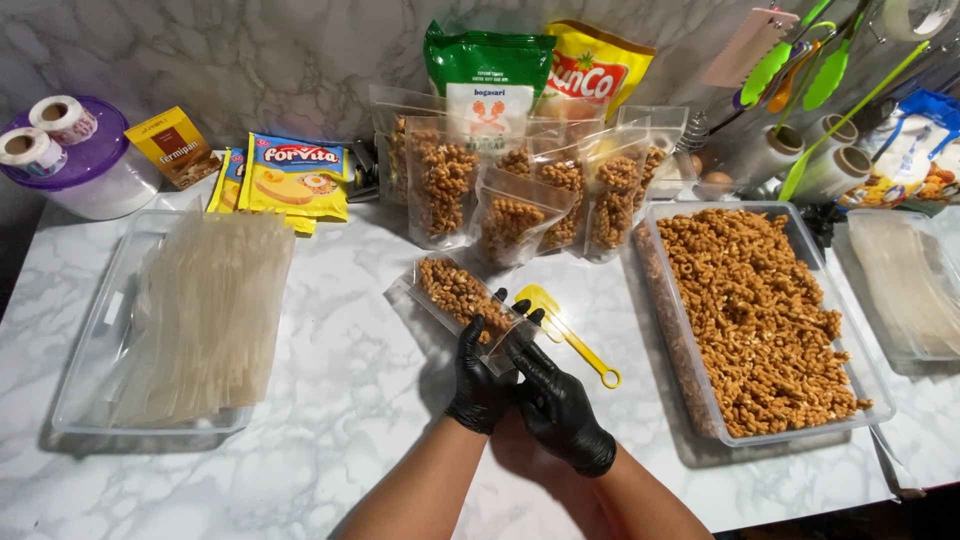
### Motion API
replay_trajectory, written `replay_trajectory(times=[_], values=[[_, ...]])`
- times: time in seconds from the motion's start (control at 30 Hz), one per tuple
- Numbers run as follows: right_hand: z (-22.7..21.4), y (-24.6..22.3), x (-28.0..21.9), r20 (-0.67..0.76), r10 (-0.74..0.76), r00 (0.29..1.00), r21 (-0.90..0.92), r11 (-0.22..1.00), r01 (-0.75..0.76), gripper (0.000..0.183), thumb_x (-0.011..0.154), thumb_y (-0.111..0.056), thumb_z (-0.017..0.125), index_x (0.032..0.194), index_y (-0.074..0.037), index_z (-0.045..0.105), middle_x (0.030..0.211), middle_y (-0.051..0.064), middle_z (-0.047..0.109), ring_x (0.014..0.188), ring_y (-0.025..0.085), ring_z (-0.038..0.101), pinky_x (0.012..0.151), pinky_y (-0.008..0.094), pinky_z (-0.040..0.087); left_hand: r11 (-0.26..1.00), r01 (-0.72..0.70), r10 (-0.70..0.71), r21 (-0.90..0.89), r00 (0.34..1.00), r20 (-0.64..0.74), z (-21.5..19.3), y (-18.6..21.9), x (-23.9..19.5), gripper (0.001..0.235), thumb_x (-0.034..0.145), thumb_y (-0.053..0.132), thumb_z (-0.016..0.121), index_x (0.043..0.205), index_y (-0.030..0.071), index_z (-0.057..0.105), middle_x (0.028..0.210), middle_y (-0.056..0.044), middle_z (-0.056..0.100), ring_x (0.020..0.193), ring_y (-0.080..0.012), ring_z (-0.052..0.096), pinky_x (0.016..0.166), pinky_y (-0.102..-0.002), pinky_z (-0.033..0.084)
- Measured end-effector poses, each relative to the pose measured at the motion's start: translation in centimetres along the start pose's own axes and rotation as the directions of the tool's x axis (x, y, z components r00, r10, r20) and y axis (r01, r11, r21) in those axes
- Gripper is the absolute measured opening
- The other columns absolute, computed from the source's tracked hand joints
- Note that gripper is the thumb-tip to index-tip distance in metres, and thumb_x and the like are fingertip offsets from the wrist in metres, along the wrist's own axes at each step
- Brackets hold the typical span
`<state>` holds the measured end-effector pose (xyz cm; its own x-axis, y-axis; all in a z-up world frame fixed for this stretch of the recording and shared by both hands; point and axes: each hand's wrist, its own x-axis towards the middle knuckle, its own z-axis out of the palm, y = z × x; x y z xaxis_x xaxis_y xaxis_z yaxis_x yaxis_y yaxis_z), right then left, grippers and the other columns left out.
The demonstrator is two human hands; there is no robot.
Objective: A person wearing black gloves is filling small plastic bags with crunchy snacks from a large tray on a counter.
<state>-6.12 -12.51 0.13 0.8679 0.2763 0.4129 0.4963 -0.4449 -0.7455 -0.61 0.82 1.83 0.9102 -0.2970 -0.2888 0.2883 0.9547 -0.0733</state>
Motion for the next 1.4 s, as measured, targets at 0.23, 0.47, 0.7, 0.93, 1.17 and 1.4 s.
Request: replay_trajectory(times=[0.23,0.47,0.7,0.93,1.17,1.4], values=[[-0.2,-0.6,0.4,-0.059,0.124,0.990,0.205,0.972,-0.110,0.057,0.090,0.003,0.057,0.147,-0.004,0.054,0.114,0.005,0.066,0.098,0.016,0.054,0.081,0.032,0.048,0.999,-0.032,0.030,0.029,0.997,0.074,-1.6,-0.2,0.8,0.064,0.088,0.038,0.058,0.145,0.012,0.049,0.146,-0.030,0.053,0.135,-0.0503,0.050,0.113,-0.056,0.039],[-0.4,-0.3,0.7,-0.127,-0.120,0.985,-0.051,0.992,0.114,0.038,0.090,-0.002,0.054,0.124,-0.006,0.069,0.124,0.013,0.073,0.111,0.029,0.074,0.091,0.038,0.062,0.997,-0.063,0.065,-0.054,0.997,0.041,-1.3,-0.3,0.9,0.060,0.088,0.035,0.059,0.139,0.005,0.051,0.144,-0.038,0.050,0.136,-0.0534,0.047,0.118,-0.060,0.036],[-0.5,-1.2,0.9,0.022,-0.017,1.000,-0.087,0.996,0.019,0.059,0.085,-0.004,0.054,0.144,-0.012,0.058,0.144,0.010,0.065,0.120,0.028,0.072,0.093,0.037,0.060,1.000,0.011,-0.010,-0.005,1.000,0.023,-0.6,0.1,0.0,0.062,0.089,0.038,0.057,0.145,0.012,0.050,0.143,-0.025,0.056,0.137,-0.0466,0.050,0.115,-0.057,0.038],[-0.1,2.7,-0.6,-0.024,-0.116,0.993,-0.064,0.991,0.114,0.036,0.096,-0.024,0.059,0.128,-0.009,0.067,0.126,0.012,0.072,0.107,0.031,0.074,0.085,0.039,0.061,0.998,-0.061,0.060,-0.020,0.996,-0.066,1.5,-0.4,-0.6,0.060,0.084,0.037,0.072,0.136,0.010,0.059,0.124,-0.025,0.066,0.109,-0.0485,0.063,0.094,-0.058,0.051],[1.6,9.3,-0.9,-0.169,-0.231,0.958,-0.376,0.914,0.154,0.016,0.086,-0.018,0.075,0.099,-0.013,0.081,0.099,0.008,0.080,0.081,0.035,0.075,0.067,0.040,0.063,0.989,-0.143,0.149,0.045,0.968,-0.203,6.8,-1.7,-3.9,0.052,0.081,0.029,0.081,0.125,0.004,0.067,0.106,-0.022,0.074,0.083,-0.0478,0.072,0.069,-0.054,0.062],[-2.2,-2.8,3.6,-0.132,-0.428,0.894,-0.569,0.771,0.285,0.014,0.096,-0.015,0.064,0.097,-0.011,0.076,0.098,0.012,0.075,0.079,0.037,0.070,0.067,0.046,0.058,0.982,-0.189,0.190,0.022,0.980,-0.058,1.5,-2.8,-2.1,0.071,0.089,0.055,0.068,0.139,0.004,0.064,0.130,-0.021,0.069,0.109,-0.0477,0.069,0.089,-0.058,0.059]])
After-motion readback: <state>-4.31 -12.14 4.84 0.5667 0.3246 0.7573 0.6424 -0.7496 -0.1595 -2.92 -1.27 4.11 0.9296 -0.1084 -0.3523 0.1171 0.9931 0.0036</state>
